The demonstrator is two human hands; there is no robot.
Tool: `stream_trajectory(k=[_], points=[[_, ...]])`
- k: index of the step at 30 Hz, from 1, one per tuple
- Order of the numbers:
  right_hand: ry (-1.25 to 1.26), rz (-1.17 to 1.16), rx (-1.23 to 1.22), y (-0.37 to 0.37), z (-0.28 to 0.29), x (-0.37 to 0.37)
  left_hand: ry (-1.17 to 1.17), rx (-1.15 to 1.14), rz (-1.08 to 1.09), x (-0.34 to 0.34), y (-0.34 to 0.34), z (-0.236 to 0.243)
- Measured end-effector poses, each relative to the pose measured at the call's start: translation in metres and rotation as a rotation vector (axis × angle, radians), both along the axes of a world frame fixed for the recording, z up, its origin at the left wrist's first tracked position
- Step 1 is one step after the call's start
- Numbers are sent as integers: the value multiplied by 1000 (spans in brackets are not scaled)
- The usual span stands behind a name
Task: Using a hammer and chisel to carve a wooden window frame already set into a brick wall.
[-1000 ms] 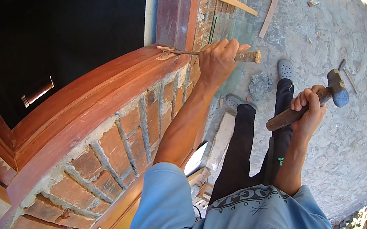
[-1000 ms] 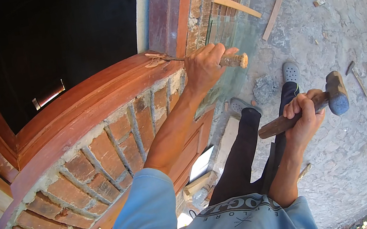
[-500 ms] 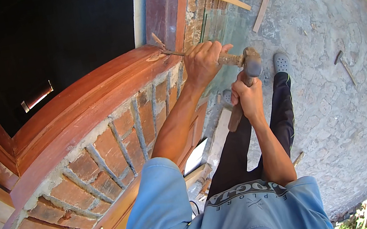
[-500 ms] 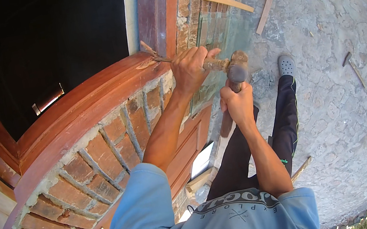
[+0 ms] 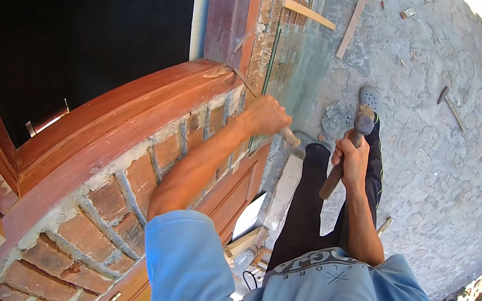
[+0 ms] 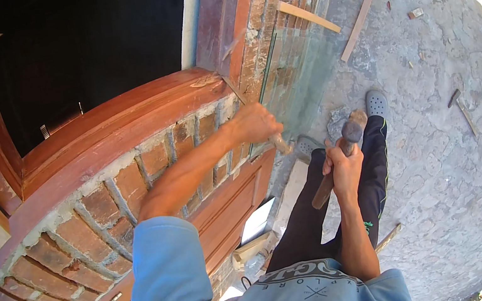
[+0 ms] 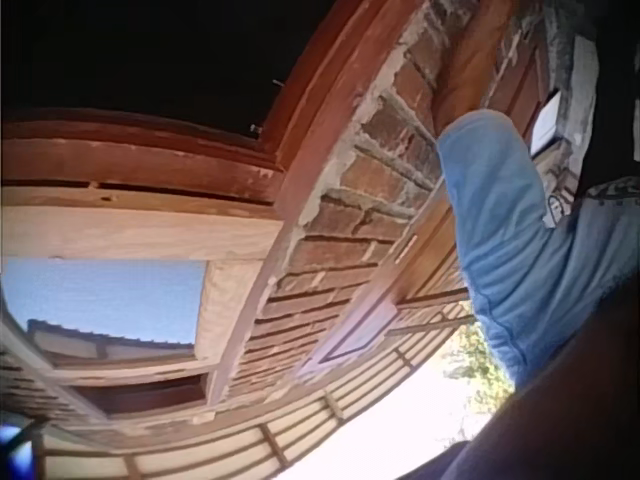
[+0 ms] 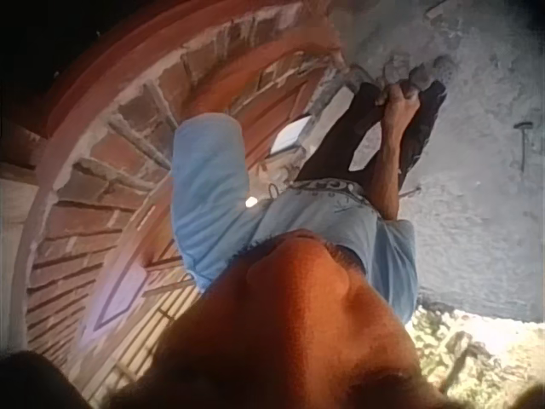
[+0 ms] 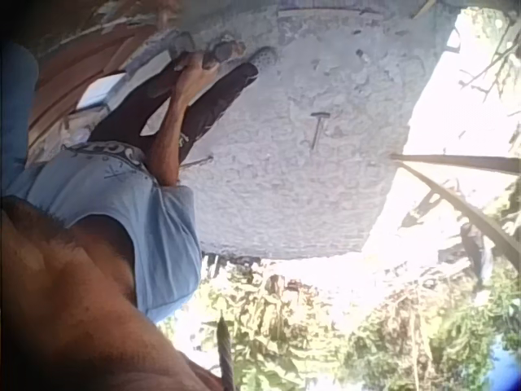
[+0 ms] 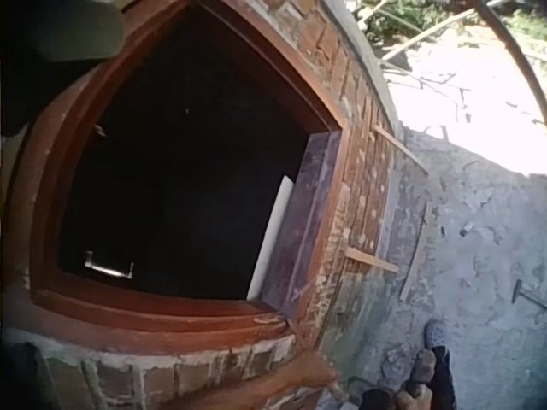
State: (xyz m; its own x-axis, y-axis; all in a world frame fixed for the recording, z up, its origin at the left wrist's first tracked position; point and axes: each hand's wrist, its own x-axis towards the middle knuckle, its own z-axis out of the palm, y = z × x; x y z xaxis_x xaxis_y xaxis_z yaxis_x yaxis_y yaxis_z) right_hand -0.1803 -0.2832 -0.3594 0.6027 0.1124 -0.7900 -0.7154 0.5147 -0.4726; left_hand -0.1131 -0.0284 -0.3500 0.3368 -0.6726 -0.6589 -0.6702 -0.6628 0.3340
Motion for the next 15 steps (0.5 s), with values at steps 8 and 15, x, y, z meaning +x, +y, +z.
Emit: stream_trajectory(k=[8,15], points=[[71,8,-12,-14,13,-2,-499,-422,581,40,-77,54],[35,-52,23,-27,26,13,-547,-247,778,60,-67,78]])
